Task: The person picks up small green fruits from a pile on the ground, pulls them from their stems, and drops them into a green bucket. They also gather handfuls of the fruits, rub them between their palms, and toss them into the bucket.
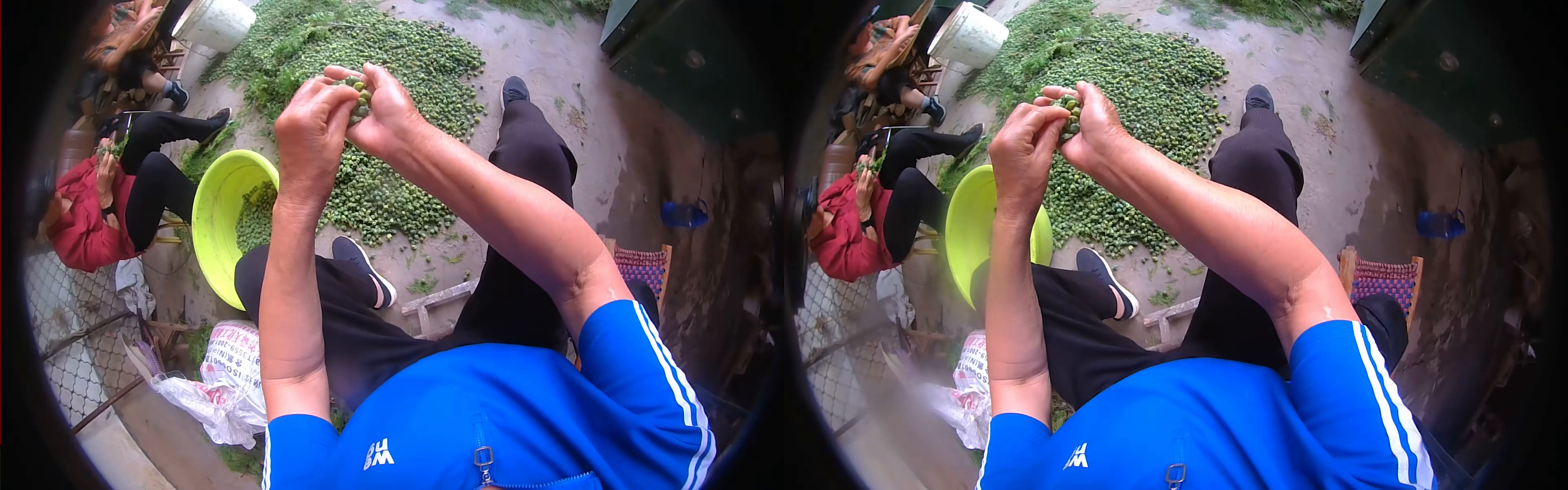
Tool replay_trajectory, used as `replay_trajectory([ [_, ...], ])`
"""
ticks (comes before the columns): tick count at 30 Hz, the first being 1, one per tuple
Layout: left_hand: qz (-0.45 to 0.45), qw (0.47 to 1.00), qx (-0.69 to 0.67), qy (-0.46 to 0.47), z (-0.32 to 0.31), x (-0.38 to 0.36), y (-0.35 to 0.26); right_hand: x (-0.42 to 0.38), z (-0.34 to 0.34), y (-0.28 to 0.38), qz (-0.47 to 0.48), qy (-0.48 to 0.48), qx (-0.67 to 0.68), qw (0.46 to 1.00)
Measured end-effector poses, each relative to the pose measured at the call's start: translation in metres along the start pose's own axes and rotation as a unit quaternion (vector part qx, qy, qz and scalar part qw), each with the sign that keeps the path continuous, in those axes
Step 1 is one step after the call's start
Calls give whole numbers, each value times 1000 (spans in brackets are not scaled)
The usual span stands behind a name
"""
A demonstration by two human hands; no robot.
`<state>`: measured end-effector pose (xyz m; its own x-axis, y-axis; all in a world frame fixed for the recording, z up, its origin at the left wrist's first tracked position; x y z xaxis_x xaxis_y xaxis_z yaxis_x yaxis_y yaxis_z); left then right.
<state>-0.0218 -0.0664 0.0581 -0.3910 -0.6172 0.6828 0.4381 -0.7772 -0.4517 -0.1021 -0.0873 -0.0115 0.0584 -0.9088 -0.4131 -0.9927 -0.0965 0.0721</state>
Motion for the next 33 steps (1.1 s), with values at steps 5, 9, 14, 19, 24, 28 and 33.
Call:
replay_trajectory([
  [5, 159, 985, -16, -63, 4, -1, 12, 0, 8, -6, -18, -53, 1, 998],
  [9, 220, 967, -80, -96, 10, -2, 30, -6, 7, -7, -30, -69, -67, 995],
  [14, 238, 962, -74, -112, 15, -3, 43, -7, 5, -11, -76, 4, -107, 991],
  [19, 194, 974, -15, -117, 17, -2, 38, -6, 5, -13, -104, 34, -123, 986],
  [24, 213, 965, -35, -147, 17, -2, 32, -8, 3, -11, -109, 31, -133, 985],
  [28, 244, 947, -129, -163, 29, 3, 31, 0, 6, -3, -109, 9, -124, 986],
  [33, 328, 838, -286, 330, 30, -12, -7, -8, -5, 19, 61, 13, -261, 963],
])
Point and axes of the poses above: each hand's wrist, its own x-axis towards the middle knuckle, its own z-axis out of the back of the hand, y = z × x, the point moved 3 cm from there along x, towards the middle knuckle, and after that the axes turned 12 degrees about -y, right-handed, at the moved point
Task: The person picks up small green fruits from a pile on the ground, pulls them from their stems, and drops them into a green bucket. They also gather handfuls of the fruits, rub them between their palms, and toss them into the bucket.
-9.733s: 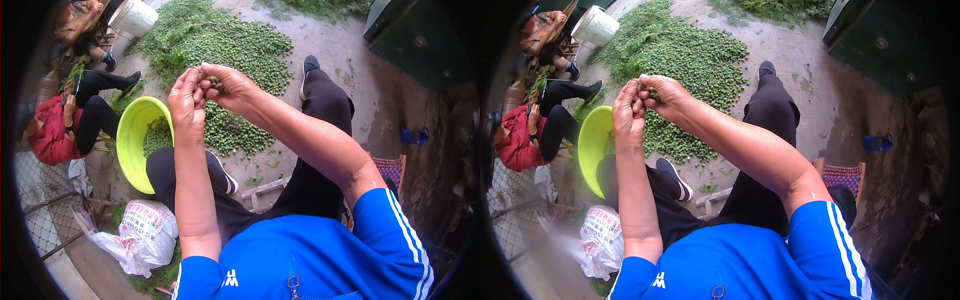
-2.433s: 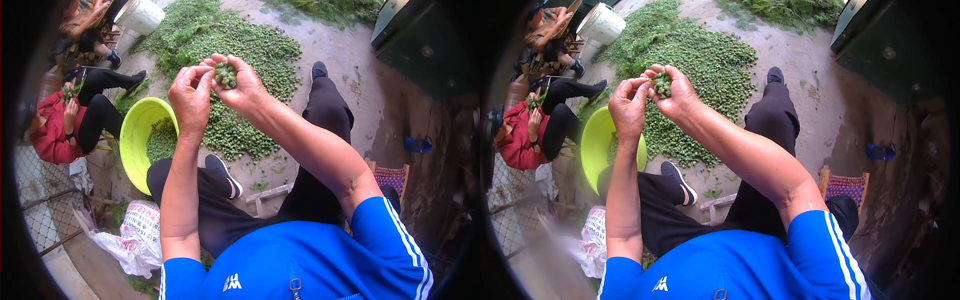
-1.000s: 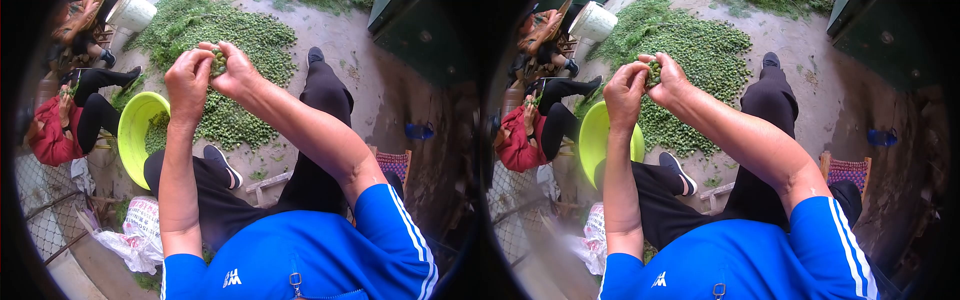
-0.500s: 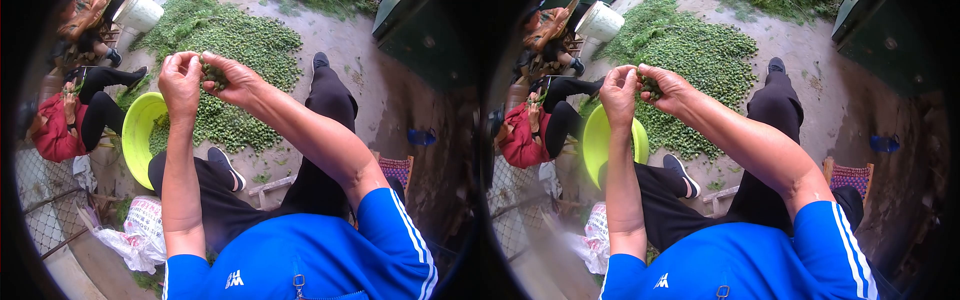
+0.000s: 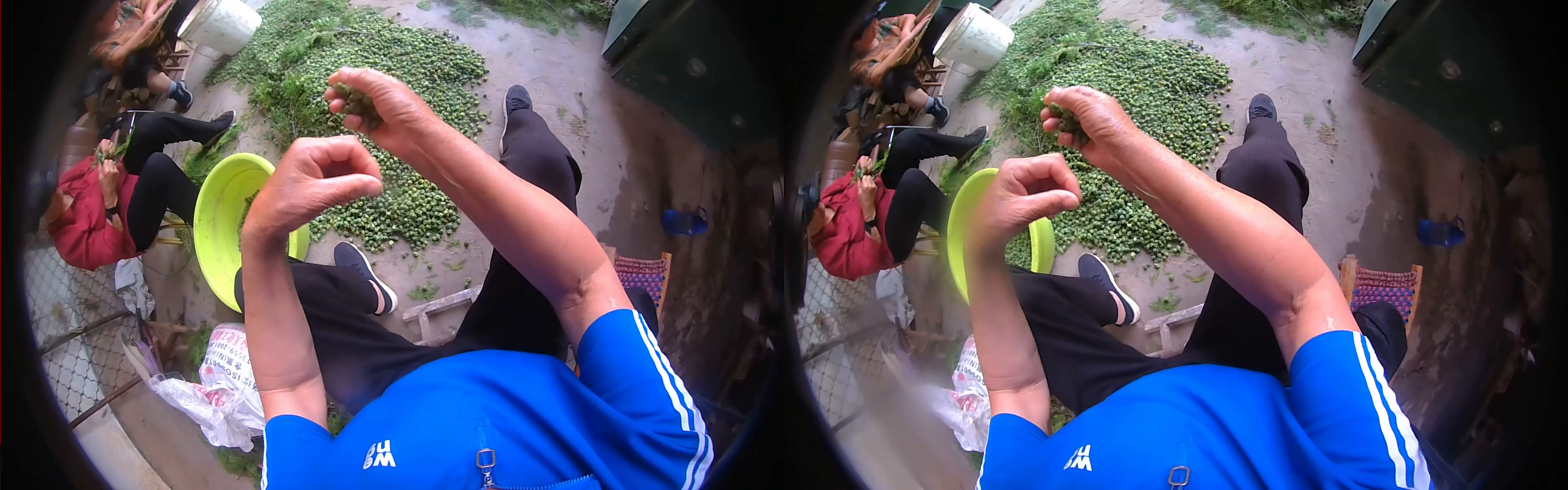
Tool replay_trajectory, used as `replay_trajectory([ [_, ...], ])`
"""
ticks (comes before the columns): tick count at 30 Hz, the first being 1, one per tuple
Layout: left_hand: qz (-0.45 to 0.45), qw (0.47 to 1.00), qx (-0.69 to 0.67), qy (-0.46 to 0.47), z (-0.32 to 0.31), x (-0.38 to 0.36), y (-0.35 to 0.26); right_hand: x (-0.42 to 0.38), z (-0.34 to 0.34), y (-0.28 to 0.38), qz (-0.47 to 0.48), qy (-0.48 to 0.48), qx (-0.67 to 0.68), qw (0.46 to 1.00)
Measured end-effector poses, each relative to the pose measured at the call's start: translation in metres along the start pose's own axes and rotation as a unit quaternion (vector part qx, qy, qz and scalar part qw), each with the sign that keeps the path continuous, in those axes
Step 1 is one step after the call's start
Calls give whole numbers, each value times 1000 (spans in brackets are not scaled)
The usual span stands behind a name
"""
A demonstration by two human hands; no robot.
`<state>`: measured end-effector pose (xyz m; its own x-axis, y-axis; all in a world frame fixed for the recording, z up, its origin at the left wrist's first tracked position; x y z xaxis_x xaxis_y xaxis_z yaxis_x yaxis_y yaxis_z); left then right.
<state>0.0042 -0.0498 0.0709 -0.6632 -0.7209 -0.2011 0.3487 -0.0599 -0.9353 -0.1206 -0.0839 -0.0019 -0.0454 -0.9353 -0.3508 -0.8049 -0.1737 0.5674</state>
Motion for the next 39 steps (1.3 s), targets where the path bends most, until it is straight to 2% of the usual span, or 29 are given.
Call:
replay_trajectory([
  [2, 2, 1000, -31, 5, -4, -3, -1, -2, 2, 4, 7, -2, -14, 1000],
  [4, 30, 998, 9, -55, 4, -4, -7, 3, 3, 7, -38, 58, 83, 994],
  [5, 30, 998, 8, -56, 8, -1, 1, 5, 3, 6, -38, 58, 82, 994],
  [6, -29, 983, -120, -139, 20, 6, 14, 7, 4, 6, -41, 69, 91, 993],
  [7, -86, 941, -245, -218, 28, 13, 23, 6, 2, 7, -44, 79, 100, 991],
  [8, -56, 892, -363, -262, 33, 19, 35, 4, 2, 7, -45, 64, 83, 994],
  [9, 20, 822, -440, -362, 34, 22, 50, 0, -2, 9, -46, 64, 80, 994],
  [11, 79, 775, -527, -340, 16, 32, 53, -7, -6, 8, -15, 30, -54, 998],
  [13, 46, 757, -587, -282, 7, 43, 75, -6, -7, 0, -3, 19, -107, 994],
  [14, 44, 724, -628, -283, 1, 48, 82, -2, -7, -1, 123, 15, -244, 962],
  [15, 44, 689, -666, -282, -9, 52, 78, -4, -9, 0, 245, 9, -373, 895],
  [16, 47, 663, -681, -308, -14, 55, 77, -8, -8, 1, 321, 26, -414, 852],
  [17, 49, 661, -682, -309, -12, 59, 83, -7, -8, 0, 317, 25, -415, 852],
  [19, 22, 613, -747, -255, -9, 64, 88, -4, -10, 1, 289, 9, -339, 895],
  [20, 9, 633, -742, -219, -10, 66, 89, -5, -7, 5, 236, 4, -326, 915],
  [21, 8, 634, -742, -218, -9, 67, 92, -6, -9, 8, 237, 4, -326, 915],
  [23, -31, 593, -802, -68, -10, 69, 94, -7, -10, 10, 186, 12, -180, 966],
  [25, -17, 602, -791, -104, -9, 70, 91, -6, -7, 14, 153, 17, -152, 976],
  [27, -1, 611, -779, -138, -10, 70, 81, 5, 0, 17, 61, 29, 11, 998],
  [28, -4, 626, -757, -190, -13, 67, 68, 4, 2, 20, 48, 31, 51, 997],
  [29, -7, 638, -731, -241, -13, 65, 62, 3, 2, 23, 49, 32, 51, 997],
  [31, -20, 644, -731, -226, -8, 68, 77, 2, 1, 25, 39, 52, 58, 996],
  [33, -113, 632, -766, 16, -6, 70, 86, -2, -3, 25, 58, 68, 23, 996],
  [34, -113, 632, -766, 17, -6, 70, 87, -7, -5, 25, 70, 69, -24, 995],
  [35, -89, 638, -765, -22, -6, 70, 92, -10, -7, 24, 83, 70, -71, 992],
  [36, -65, 642, -761, -61, -7, 68, 90, -5, -4, 21, 66, 72, -29, 995],
  [37, -65, 643, -761, -61, -10, 65, 79, -1, 0, 21, 66, 72, -29, 995],
  [39, -3, 643, -734, -219, -14, 62, 65, 4, 7, 25, -5, 120, 83, 989],
])
Point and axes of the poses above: each hand's wrist, its own x-axis towards the middle knuckle, its own z-axis out of the back of the hand, y = z × x, the point moved 3 cm from there along x, towards the middle knuckle, and after that the axes turned 12 degrees about -y, right-handed, at the moved point
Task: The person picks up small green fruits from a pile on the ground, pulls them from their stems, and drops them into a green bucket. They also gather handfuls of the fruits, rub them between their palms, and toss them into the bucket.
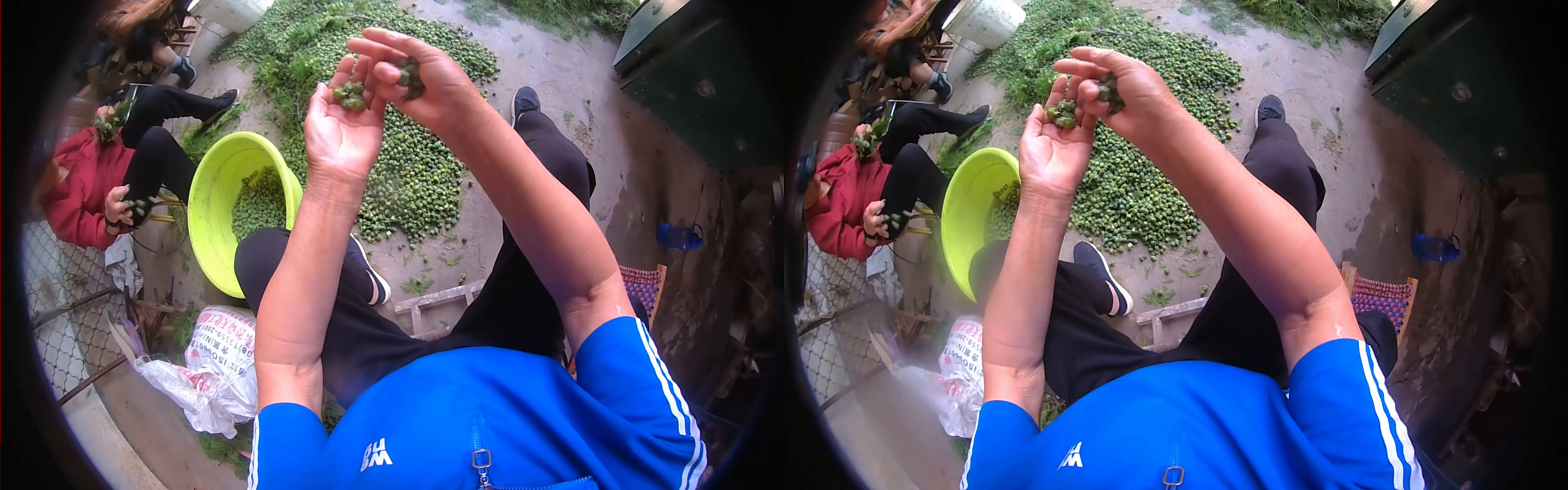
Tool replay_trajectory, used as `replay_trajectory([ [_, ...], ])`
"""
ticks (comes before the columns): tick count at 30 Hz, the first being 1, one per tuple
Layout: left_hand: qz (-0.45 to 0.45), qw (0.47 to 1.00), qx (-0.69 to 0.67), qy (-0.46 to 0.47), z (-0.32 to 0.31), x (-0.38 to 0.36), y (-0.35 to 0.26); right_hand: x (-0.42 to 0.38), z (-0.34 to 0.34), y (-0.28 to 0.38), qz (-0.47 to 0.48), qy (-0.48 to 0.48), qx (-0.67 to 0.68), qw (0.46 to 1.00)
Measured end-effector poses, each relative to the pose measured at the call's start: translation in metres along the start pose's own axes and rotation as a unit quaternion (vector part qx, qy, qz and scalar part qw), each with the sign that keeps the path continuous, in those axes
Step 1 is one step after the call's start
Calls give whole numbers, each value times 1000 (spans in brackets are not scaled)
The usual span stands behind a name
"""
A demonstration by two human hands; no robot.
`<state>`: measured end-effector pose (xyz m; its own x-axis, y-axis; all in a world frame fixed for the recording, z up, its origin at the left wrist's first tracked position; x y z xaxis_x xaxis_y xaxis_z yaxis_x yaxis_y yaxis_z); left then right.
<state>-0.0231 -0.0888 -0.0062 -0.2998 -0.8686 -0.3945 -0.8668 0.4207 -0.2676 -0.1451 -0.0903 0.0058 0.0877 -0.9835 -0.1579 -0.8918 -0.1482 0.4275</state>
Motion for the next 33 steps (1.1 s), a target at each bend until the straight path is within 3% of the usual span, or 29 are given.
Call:
replay_trajectory([
  [2, -9, 1000, 9, -8, -10, -7, 2, 4, 6, 3, -21, 50, 46, 997],
  [4, -18, 999, 19, -18, -9, -6, -2, 3, 9, 4, -20, -48, 167, 985],
  [6, -8, 999, 42, 14, 3, 2, -16, 7, 16, 2, -38, -24, 202, 978],
  [7, -5, 999, 40, 1, 7, 2, -26, 5, 12, -1, -29, -89, 231, 968],
  [8, -20, 998, 42, -31, 10, 3, -40, 3, 11, -2, -19, -153, 258, 954],
  [9, -31, 999, 38, -11, 18, 6, -63, 8, 16, -5, -41, -102, 289, 951],
  [11, -104, 991, 79, 7, 36, 5, -125, 4, 8, -6, -37, -97, 282, 954],
  [12, -242, 948, 183, -93, 36, -3, -155, 1, 5, -8, -35, -94, 276, 956],
  [13, -345, 877, 308, -130, 35, -12, -187, -1, 3, -8, -32, -80, 274, 958],
  [14, -446, 769, 393, -236, 19, -41, -192, -2, 2, -7, -29, -79, 276, 957],
  [15, -546, 667, 459, -214, 33, -40, -229, -3, 1, -7, -39, -65, 286, 955],
  [16, -640, 501, 536, -228, 40, -43, -255, -3, -1, -7, -48, -51, 296, 953],
  [18, -679, 366, 596, -223, 35, -54, -248, -5, -3, -7, -51, -34, 301, 952],
  [20, -619, 568, 532, -107, 20, -51, -205, -10, -7, -10, -45, -25, 286, 957],
  [22, -529, 648, 547, -32, -7, -57, -139, -11, -8, -14, -42, -27, 270, 962],
  [24, -452, 683, 572, 46, -22, -60, -88, -11, -6, -19, -47, -17, 246, 968],
  [27, -333, 691, 622, 155, -33, -59, -45, -11, -5, -23, -49, -17, 230, 972],
  [28, -331, 692, 623, 155, -33, -56, -40, -12, -5, -24, -50, -22, 222, 974],
  [30, -345, 626, 670, 200, -33, -50, -28, -10, -5, -26, -37, -23, 192, 980],
  [32, -343, 637, 663, 195, -35, -47, -21, -10, -8, -28, -51, -21, 206, 977],
  [33, -349, 617, 677, 197, -36, -47, -20, -11, -9, -28, -57, -25, 197, 979],
])
Point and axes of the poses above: each hand's wrist, its own x-axis towards the middle knuckle, its own z-axis out of the back of the hand, y = z × x, the point moved 3 cm from there along x, towards the middle knuckle, and after that the axes turned 12 degrees about -y, right-handed, at the moved point
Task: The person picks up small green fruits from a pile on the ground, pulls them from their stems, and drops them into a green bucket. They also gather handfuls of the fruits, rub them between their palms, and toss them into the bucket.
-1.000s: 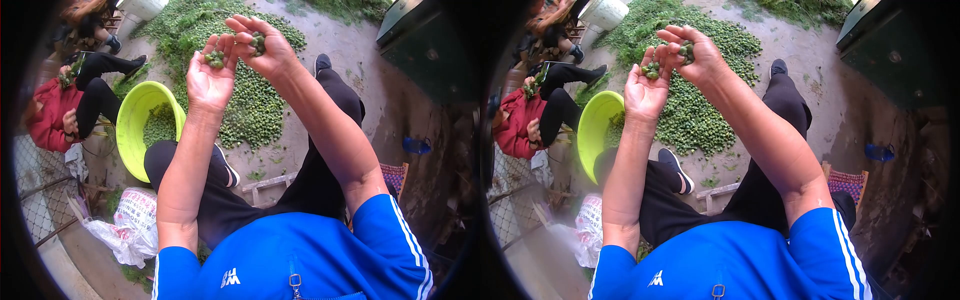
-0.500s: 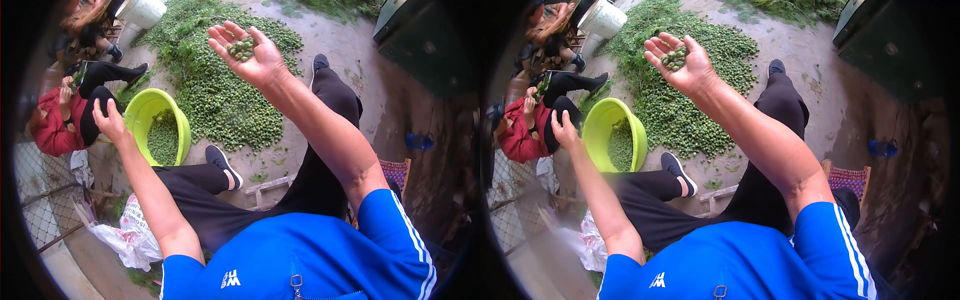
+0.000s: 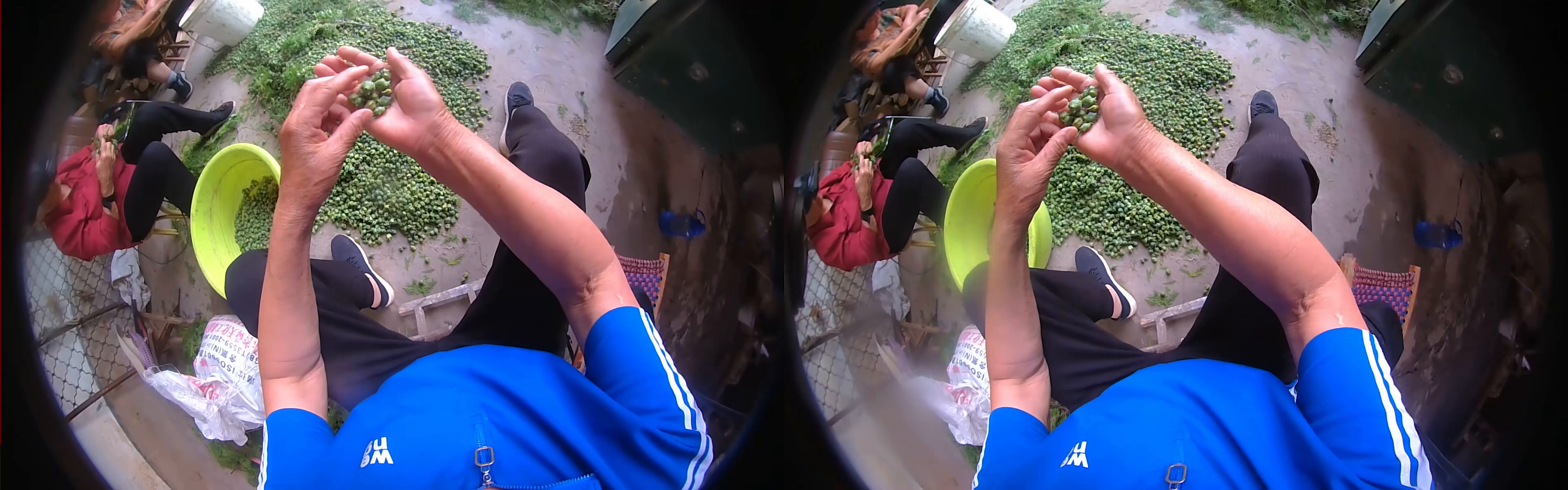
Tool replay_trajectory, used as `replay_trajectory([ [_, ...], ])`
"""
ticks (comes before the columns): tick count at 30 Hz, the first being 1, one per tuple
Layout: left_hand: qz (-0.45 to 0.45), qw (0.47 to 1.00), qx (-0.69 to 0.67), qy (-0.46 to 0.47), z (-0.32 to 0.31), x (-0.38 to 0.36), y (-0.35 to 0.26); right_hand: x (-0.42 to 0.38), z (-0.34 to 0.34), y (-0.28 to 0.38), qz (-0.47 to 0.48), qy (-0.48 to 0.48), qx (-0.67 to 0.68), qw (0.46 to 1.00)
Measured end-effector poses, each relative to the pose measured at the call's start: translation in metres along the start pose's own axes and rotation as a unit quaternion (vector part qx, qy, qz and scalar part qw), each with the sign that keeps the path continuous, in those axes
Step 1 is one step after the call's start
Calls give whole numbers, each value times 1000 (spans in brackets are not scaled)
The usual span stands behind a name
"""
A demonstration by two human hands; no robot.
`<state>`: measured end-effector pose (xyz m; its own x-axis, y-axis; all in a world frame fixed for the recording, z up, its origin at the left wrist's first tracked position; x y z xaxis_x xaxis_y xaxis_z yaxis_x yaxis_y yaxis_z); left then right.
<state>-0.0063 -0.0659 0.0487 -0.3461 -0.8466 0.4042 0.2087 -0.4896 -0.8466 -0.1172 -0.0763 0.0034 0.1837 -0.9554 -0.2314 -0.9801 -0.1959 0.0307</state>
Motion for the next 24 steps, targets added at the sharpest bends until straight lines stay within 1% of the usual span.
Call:
replay_trajectory([
  [2, -8, 1000, 23, 7, -2, 1, 1, -1, -1, -1, 7, -15, -20, 1000],
  [4, -12, 998, 59, -22, -3, 1, 4, -2, -1, -3, 13, -39, -41, 998],
  [7, -1, 996, 82, -28, -4, 0, 2, -3, 1, -6, 25, -53, -78, 995],
  [9, -3, 996, 90, -28, -3, 0, 3, 1, 6, -8, 18, -53, -77, 995],
  [11, -5, 995, 98, -28, -3, -1, 5, 5, 10, -12, -5, -47, -37, 998],
  [13, -10, 992, 118, -35, -3, -1, 5, 5, 11, -15, -10, -46, -28, 999],
  [15, -5, 993, 117, -34, -4, -2, 3, 4, 12, -16, -15, -45, -19, 999],
  [17, 1, 993, 115, -33, -5, -2, 4, 4, 11, -14, 0, -47, -40, 998],
  [19, 19, 996, 82, -31, -5, -1, 6, 6, 14, -14, -2, -37, -46, 998],
  [23, 24, 995, 97, -17, -6, -1, 11, 6, 14, -15, -6, -29, -48, 998],
  [24, 39, 996, 71, -24, -5, 0, 16, 7, 16, -15, -6, -30, -47, 998],
])
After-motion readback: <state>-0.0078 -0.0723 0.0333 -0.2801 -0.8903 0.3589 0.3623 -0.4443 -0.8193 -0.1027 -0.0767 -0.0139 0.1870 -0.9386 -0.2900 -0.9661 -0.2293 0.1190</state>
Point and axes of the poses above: each hand's wrist, its own x-axis towards the middle knuckle, its own z-axis out of the back of the hand, y = z × x, the point moved 3 cm from there along x, towards the middle knuckle, and after that the axes turned 12 degrees about -y, right-handed, at the moved point
